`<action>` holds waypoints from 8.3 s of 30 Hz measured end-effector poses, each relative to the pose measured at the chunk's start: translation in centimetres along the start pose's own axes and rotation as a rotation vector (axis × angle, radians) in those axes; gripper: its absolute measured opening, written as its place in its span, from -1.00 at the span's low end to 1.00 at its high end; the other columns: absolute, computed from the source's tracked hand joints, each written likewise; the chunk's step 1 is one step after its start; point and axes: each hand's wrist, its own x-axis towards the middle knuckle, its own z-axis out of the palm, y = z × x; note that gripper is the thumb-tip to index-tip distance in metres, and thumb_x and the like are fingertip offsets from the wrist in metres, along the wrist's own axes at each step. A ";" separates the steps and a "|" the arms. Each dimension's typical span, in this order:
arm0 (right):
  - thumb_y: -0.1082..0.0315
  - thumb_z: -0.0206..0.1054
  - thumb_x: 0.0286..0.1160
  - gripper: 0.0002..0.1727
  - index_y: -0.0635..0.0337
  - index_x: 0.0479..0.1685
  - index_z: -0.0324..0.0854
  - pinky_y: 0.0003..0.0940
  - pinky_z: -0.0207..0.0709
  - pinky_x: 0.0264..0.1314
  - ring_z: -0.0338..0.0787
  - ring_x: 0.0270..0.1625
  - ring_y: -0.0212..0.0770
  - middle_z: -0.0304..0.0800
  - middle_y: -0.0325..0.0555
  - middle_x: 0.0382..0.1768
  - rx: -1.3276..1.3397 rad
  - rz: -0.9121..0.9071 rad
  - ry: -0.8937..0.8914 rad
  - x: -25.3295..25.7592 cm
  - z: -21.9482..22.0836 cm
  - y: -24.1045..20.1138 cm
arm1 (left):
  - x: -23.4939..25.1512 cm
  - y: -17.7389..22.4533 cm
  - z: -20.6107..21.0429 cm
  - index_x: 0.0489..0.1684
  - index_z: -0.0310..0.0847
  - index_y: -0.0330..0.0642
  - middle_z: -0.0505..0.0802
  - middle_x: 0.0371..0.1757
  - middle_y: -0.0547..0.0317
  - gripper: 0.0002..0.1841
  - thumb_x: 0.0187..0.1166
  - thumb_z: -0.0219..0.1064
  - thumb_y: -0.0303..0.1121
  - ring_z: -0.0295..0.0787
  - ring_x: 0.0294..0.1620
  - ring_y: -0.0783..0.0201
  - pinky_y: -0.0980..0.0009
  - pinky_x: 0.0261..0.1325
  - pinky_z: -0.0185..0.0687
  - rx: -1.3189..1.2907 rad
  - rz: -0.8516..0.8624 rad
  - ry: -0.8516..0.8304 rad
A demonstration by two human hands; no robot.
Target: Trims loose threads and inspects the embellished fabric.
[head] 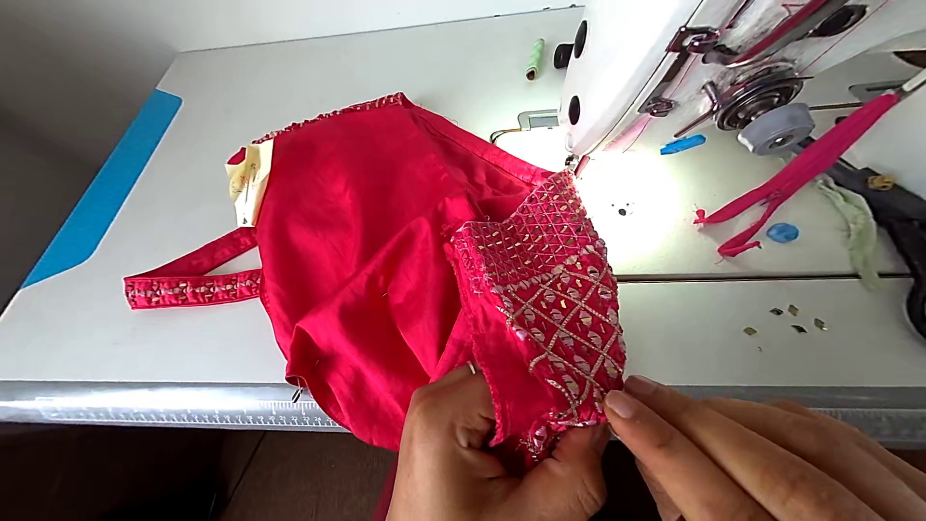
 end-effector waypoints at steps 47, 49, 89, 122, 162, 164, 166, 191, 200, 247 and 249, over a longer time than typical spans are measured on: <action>0.27 0.25 0.66 -0.77 0.27 -0.19 0.67 -0.74 0.38 -0.45 0.51 -0.47 -0.69 0.62 -0.35 -0.47 0.178 0.748 0.100 -3.2 -0.6 5.3 | 0.0 -1.7 -0.9 -0.17 0.76 -0.14 0.92 -0.23 0.45 -0.89 0.46 0.53 -0.41 0.84 -0.16 0.66 0.63 -0.04 0.82 -0.109 -0.028 -0.093; 0.25 0.20 0.66 -0.65 0.45 -0.21 0.68 -0.46 0.29 -0.45 0.47 -0.47 -0.41 0.59 -0.05 -0.48 -0.078 0.827 0.016 -4.2 -1.1 6.6 | 0.0 -1.5 -0.7 -0.19 0.80 -0.14 0.92 -0.25 0.45 -0.89 0.49 0.54 -0.35 0.83 -0.18 0.66 0.63 -0.07 0.81 -0.149 -0.048 -0.101; 0.05 -0.17 0.93 -0.58 0.07 0.11 0.56 -0.72 0.27 -0.78 0.40 -0.70 -0.65 0.48 -0.53 -0.55 1.788 1.014 -0.320 -0.4 -0.4 -1.7 | -0.9 -0.4 1.9 0.01 0.53 -0.28 0.89 -0.37 0.20 -0.73 0.44 0.41 -0.70 0.83 -0.41 0.44 0.48 -0.24 0.82 -0.565 -0.291 0.178; 0.18 -0.06 0.91 -0.65 0.07 -0.14 0.62 -0.80 0.19 -0.69 0.35 -0.66 -0.75 0.41 -0.59 -0.63 1.574 0.915 -0.417 0.7 -0.1 -0.6 | -0.6 -0.9 0.2 0.08 0.57 -0.14 0.91 -0.14 0.43 -0.70 0.46 0.48 -0.57 0.86 -0.15 0.56 0.55 0.01 0.83 -0.339 -0.190 0.036; 0.21 -0.09 0.94 -0.62 0.08 -0.25 0.56 -0.80 0.19 -0.64 0.33 -0.63 -0.72 0.34 -0.52 -0.61 1.446 0.832 -0.428 0.7 0.3 -0.2 | -0.6 -0.7 0.8 0.02 0.61 -0.18 0.93 -0.15 0.38 -0.70 0.39 0.50 -0.62 0.89 -0.12 0.52 0.50 0.05 0.85 -0.353 -0.229 0.112; 0.21 -0.09 0.94 -0.62 0.09 -0.25 0.56 -0.79 0.19 -0.64 0.33 -0.63 -0.72 0.34 -0.52 -0.61 1.443 0.837 -0.424 0.7 0.3 -0.3 | -0.6 -0.7 0.8 0.02 0.60 -0.18 0.93 -0.15 0.38 -0.69 0.39 0.50 -0.62 0.89 -0.13 0.52 0.51 0.04 0.85 -0.354 -0.233 0.112; 0.21 -0.09 0.94 -0.62 0.09 -0.25 0.55 -0.80 0.19 -0.64 0.33 -0.63 -0.72 0.34 -0.52 -0.61 1.431 0.829 -0.417 0.6 0.3 -0.4 | -0.6 -0.6 0.8 0.02 0.61 -0.18 0.93 -0.16 0.37 -0.69 0.38 0.50 -0.63 0.89 -0.14 0.52 0.51 0.02 0.85 -0.358 -0.239 0.113; -0.06 -0.07 0.89 -0.55 0.06 -0.08 0.59 -0.81 0.21 -0.62 0.38 -0.59 -0.75 0.42 -0.55 -0.56 1.598 0.812 -0.411 0.1 0.1 0.4 | -0.7 -0.3 0.8 0.10 0.54 -0.20 0.94 -0.12 0.35 -0.65 0.40 0.45 -0.66 0.90 -0.10 0.49 0.48 0.07 0.86 -0.447 -0.272 0.132; 0.06 0.23 0.72 -0.83 -0.12 0.03 0.54 -0.79 0.40 -0.45 0.50 -0.47 -0.72 0.48 -0.60 -0.47 1.390 0.852 -0.028 -0.3 1.0 -0.8 | 0.6 -0.6 3.1 0.03 0.50 -0.17 0.87 -0.25 0.37 -0.50 0.15 0.67 -0.50 0.86 -0.23 0.56 0.60 -0.17 0.86 -0.029 -0.079 0.335; 0.06 0.25 0.75 -0.91 -0.23 -0.08 0.58 -0.83 0.53 -0.32 0.66 -0.31 -0.73 0.68 -0.64 -0.21 0.557 0.646 0.302 -2.9 2.6 1.7 | -0.2 0.3 1.9 0.09 0.47 -0.19 0.91 -0.18 0.32 -0.70 0.51 0.41 -0.61 0.89 -0.16 0.50 0.50 0.00 0.85 -0.496 -0.314 0.180; 0.11 0.20 0.79 -0.87 -0.09 -0.05 0.52 -0.82 0.46 -0.36 0.58 -0.37 -0.75 0.64 -0.57 -0.26 0.458 0.718 0.216 -3.6 1.5 3.3 | -0.2 0.3 1.7 0.12 0.44 -0.19 0.90 -0.16 0.32 -0.69 0.52 0.39 -0.62 0.89 -0.15 0.50 0.49 0.01 0.85 -0.488 -0.311 0.153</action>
